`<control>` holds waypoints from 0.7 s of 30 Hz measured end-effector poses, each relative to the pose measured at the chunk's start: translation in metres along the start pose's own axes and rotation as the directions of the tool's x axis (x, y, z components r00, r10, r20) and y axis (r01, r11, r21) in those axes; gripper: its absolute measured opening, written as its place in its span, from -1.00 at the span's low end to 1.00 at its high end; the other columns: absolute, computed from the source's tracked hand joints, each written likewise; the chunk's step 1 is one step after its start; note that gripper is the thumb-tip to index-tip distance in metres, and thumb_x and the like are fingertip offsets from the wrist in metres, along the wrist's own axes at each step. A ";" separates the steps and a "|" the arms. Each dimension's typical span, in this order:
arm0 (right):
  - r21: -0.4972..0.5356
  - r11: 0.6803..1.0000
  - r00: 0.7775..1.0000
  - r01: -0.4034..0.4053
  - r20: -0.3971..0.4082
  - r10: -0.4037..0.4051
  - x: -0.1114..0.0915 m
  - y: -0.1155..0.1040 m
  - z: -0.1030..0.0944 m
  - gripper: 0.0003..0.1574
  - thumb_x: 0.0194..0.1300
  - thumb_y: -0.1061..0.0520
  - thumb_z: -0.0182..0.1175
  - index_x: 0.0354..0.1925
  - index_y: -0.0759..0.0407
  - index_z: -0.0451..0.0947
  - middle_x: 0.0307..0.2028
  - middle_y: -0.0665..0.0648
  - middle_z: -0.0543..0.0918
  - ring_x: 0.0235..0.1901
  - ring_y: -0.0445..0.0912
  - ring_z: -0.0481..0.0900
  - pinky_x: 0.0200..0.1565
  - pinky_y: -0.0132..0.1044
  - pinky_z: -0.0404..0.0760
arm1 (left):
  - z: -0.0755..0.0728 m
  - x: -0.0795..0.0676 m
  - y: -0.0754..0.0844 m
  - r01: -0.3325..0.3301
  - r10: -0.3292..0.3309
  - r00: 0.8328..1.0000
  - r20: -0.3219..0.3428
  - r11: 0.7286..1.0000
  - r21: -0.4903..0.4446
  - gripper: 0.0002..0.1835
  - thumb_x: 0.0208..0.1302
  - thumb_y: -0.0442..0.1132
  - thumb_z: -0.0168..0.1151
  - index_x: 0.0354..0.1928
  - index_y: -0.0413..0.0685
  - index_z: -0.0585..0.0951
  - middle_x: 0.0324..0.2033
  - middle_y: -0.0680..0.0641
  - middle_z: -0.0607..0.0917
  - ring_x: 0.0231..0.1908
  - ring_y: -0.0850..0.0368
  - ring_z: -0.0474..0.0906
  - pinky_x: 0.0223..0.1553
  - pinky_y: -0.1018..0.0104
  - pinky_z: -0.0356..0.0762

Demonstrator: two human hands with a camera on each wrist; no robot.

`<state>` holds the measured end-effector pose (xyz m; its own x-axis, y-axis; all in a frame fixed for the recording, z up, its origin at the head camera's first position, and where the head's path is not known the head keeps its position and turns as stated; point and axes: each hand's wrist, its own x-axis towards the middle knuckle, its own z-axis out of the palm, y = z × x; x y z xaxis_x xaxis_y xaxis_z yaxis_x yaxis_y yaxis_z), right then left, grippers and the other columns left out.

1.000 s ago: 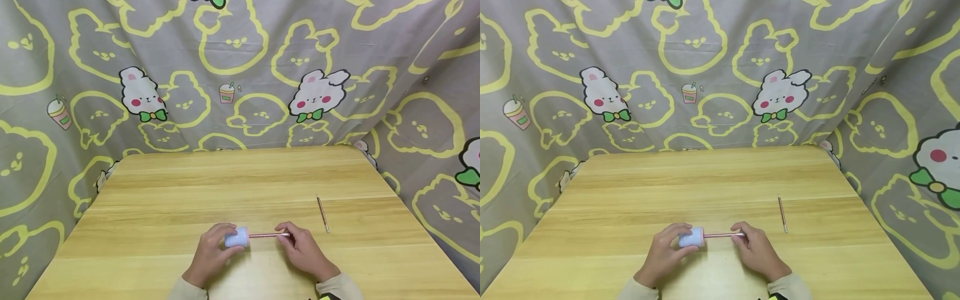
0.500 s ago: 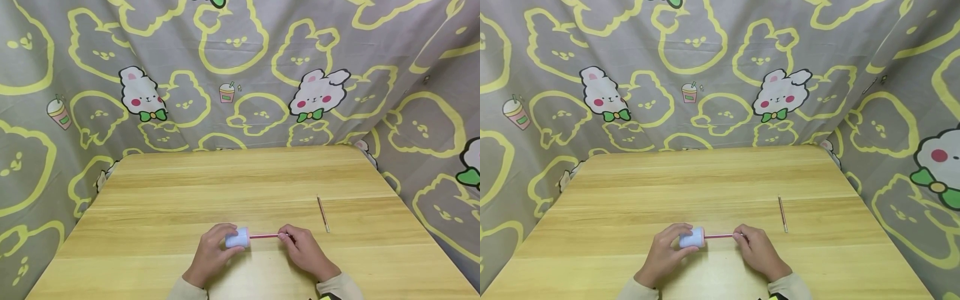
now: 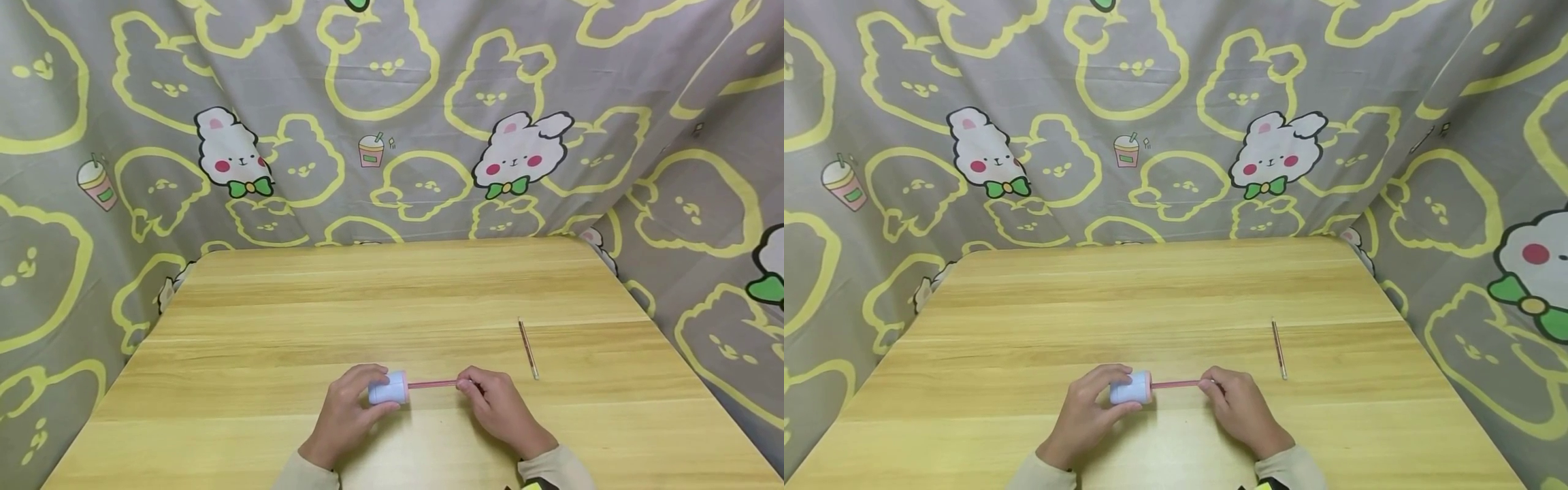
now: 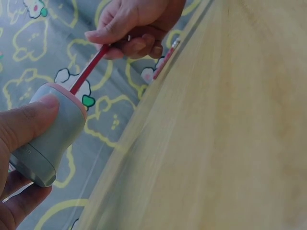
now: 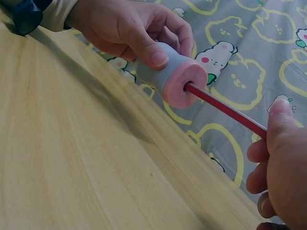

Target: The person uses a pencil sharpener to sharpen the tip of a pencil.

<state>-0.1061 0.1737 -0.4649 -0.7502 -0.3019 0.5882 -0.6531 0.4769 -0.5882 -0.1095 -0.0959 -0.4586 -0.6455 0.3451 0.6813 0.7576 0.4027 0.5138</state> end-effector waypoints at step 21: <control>0.077 0.994 0.994 -0.074 0.085 0.067 -0.002 0.000 0.000 -0.92 0.40 0.27 0.13 -0.25 0.11 0.44 -0.58 -0.28 0.31 -0.62 -0.43 0.21 -0.68 -0.54 0.30 | 0.000 0.000 -0.001 0.023 -0.023 1.000 -0.003 1.000 0.016 -0.60 -0.23 -0.26 0.60 -0.29 -0.16 0.62 -0.17 -0.16 0.70 -0.14 -0.03 0.65 -0.11 0.28 0.68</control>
<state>-0.1042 0.1745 -0.4662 -0.7983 -0.3381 0.4984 -0.6021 0.4328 -0.6709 -0.1103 -0.0963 -0.4585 -0.6627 0.3334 0.6706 0.7407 0.4243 0.5209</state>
